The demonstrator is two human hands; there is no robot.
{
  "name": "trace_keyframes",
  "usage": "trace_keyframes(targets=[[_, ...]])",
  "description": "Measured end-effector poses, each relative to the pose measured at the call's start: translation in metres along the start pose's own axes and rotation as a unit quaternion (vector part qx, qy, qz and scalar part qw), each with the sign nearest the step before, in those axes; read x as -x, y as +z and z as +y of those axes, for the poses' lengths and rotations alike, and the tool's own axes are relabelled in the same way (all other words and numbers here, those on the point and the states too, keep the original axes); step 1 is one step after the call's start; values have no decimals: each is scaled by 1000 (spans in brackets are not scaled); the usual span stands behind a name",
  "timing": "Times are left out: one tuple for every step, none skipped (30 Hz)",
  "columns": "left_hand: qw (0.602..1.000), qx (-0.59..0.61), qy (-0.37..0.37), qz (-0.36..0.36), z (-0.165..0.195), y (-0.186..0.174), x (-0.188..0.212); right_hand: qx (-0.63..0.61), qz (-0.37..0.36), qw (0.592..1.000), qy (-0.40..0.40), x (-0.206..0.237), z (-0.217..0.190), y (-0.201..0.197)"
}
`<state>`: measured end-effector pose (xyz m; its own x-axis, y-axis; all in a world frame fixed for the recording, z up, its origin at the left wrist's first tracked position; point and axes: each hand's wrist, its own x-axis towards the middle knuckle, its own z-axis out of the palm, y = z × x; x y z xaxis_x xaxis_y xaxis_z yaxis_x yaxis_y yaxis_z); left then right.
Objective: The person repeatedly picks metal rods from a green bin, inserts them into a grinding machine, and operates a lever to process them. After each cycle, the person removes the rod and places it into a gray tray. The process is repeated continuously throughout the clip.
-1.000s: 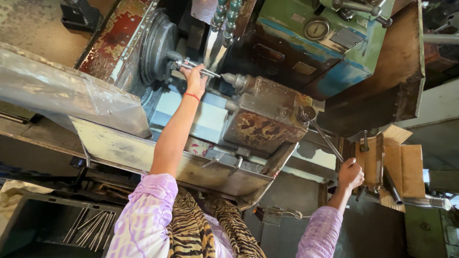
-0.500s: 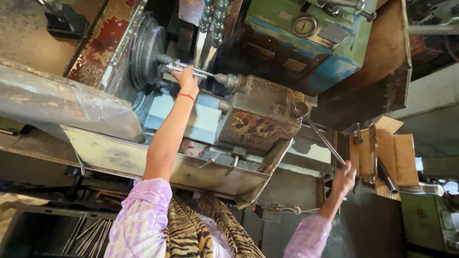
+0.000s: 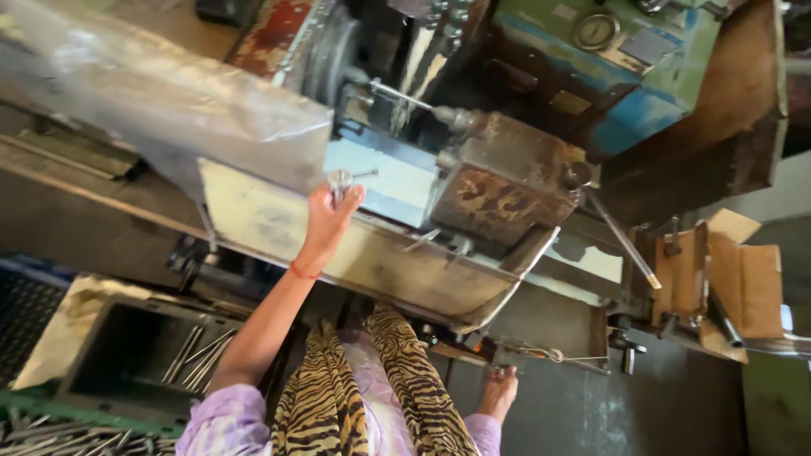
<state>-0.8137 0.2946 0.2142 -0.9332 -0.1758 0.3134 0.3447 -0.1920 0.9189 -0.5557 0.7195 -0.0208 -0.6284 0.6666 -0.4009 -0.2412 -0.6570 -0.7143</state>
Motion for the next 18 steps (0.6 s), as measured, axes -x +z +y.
trace_keyframes(targets=[[999, -15, -42, 14, 1, -17, 16, 27, 19, 999, 30, 6, -4, 7], [996, -30, -85, 28, 2, -35, 32, 55, 39, 996, 60, 10, -10, 10], [993, -67, -88, 41, 3, -52, 48, 85, 61, 990, 90, 14, -15, 9], [989, -105, -91, 53, 4, -70, 64, 105, 89, 986, 93, 16, -15, 9], [983, -143, -93, 64, 6, -86, 80, 116, 109, 983, 94, 19, -15, 6], [974, -209, -55, 73, 10, -103, 99, 128, 120, 981, 86, 21, -11, 5], [958, -274, -16, 81, 15, -120, 118, 134, 124, 980, 81, 23, -4, 5], [937, -338, 24, 89, 21, -135, 134, 146, 120, 979, 70, 27, 8, 8], [909, -408, 33, 83, 26, -152, 150, 173, 98, 978, 65, 35, 23, 13], [875, -476, 40, 76, 32, -171, 168, 203, 59, 976, 56, 46, 42, 23], [837, -541, 48, 69, 35, -185, 183, 270, -45, 962, 20, 61, 65, 36], [857, -507, 14, 93, 36, -195, 197, 352, -50, 931, 78, 80, 86, 52], [874, -470, -19, 118, 36, -204, 210, 430, -89, 890, 123, 102, 111, 73], [889, -433, -51, 143, 34, -214, 223, 436, -187, 874, 105, 130, 137, 95], [917, -357, -65, 167, 32, -220, 234, 460, -248, 845, 112, 159, 161, 120], [939, -278, -77, 189, 28, -224, 241, 460, -322, 818, 125, 191, 180, 142], [954, -196, -86, 209, 24, -228, 247, 413, -431, 788, 153, 223, 198, 164], [954, -160, -101, 231, 23, -231, 254, 412, -511, 740, 150, 253, 207, 180]])
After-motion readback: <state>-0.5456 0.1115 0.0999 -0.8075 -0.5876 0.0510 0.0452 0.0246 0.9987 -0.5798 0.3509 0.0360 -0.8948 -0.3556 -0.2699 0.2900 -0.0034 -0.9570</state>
